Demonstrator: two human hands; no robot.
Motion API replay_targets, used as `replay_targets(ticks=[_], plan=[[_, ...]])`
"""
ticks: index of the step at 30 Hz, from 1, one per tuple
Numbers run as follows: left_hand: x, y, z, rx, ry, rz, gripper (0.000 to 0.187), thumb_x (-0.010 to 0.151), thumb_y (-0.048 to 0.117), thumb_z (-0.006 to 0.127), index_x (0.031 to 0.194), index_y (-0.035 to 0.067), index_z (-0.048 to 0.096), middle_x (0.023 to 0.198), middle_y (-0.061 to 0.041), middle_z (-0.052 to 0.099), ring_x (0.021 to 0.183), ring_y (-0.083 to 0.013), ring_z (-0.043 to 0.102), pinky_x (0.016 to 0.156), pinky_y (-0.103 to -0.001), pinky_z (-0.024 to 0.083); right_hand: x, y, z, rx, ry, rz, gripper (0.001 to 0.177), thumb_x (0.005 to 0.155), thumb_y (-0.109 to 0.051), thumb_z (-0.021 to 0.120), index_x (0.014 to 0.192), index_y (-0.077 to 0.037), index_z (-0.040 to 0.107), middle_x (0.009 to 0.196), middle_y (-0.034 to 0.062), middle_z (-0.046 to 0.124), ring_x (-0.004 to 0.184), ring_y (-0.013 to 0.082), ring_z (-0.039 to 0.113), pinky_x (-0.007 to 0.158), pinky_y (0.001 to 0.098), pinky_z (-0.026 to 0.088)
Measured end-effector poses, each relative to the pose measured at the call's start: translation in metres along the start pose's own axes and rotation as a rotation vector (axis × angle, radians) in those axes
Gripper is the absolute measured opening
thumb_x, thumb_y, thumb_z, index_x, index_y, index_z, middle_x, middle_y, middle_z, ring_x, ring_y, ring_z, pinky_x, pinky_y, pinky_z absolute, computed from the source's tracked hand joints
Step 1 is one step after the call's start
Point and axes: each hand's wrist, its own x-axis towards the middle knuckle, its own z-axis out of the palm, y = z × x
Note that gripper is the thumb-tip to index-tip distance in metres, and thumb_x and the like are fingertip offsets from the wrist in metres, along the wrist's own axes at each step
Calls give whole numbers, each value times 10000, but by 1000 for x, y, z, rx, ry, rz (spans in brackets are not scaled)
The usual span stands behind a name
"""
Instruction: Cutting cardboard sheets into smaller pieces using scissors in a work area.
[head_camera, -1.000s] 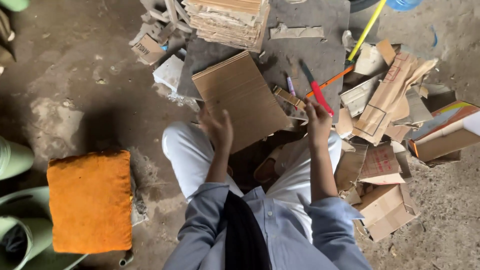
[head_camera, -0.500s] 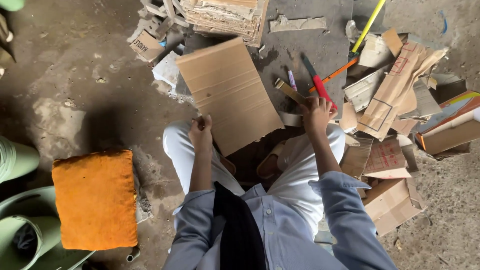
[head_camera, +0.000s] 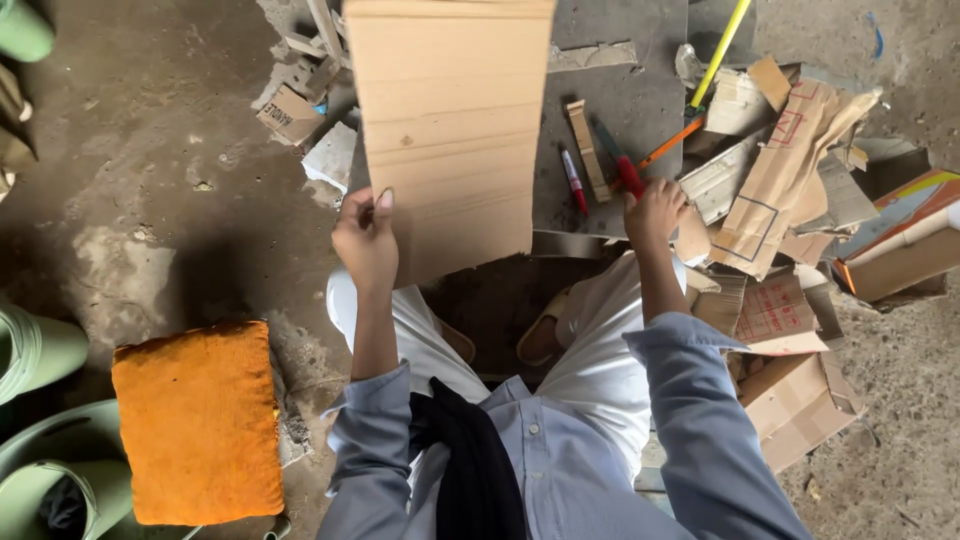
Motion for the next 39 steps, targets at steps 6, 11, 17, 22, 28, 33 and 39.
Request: replay_targets(ticks=[6,11,17,22,28,33,39], plan=[[50,41,13,152,-148,166,115,1004,218,726,1060,122,756,892,-120,771,865,-336,747,817,-458,569,-22,13,-15,168,100,-36,402,974,-318,734,1158,-27,526,1136,188,549,1104,419,562,959,515,441],[94,29,35,509,-322,319,90,1002,317,692,1074,283,733,934,-16,754,917,-337,730,834,-509,579,-66,-15,-56,609,104,70,229,1081,-173,469,1266,-45,424,1105,196,561,1009,437,649,875,540,513],[100,18,49,764,-461,385,95,1032,354,600,1099,370,666,927,20,663,905,-288,727,833,-501,575,-144,-76,-128,856,15,-47,249,1137,-189,386,1365,-99,427,938,177,680,885,414,700,803,522,538],[99,34,59,670,-472,568,124,997,157,647,1110,206,662,1012,-15,722,910,-237,678,635,-373,515,-164,-123,-182,1058,-34,-287,308,1134,-192,423,1432,-116,433,910,80,639,736,145,590,624,278,463],[109,38,88,585,-479,797,121,978,231,721,1052,154,666,1005,19,760,825,-219,730,638,-401,583,-163,-164,-207,935,79,-550,342,1168,-221,369,1477,-150,497,943,85,645,801,173,631,744,308,494],[114,16,102,626,-522,731,224,1043,340,621,928,149,643,704,5,708,589,-306,657,503,-430,460,-153,-175,-195,850,85,-624,410,1113,-6,449,1509,-112,461,825,58,582,663,167,514,600,280,427],[110,19,100,611,-507,757,227,1027,331,665,877,162,636,625,-28,669,544,-318,617,491,-433,446,-154,-179,-200,845,128,-661,430,1125,4,431,1529,-142,460,851,69,597,733,176,565,698,274,473]])
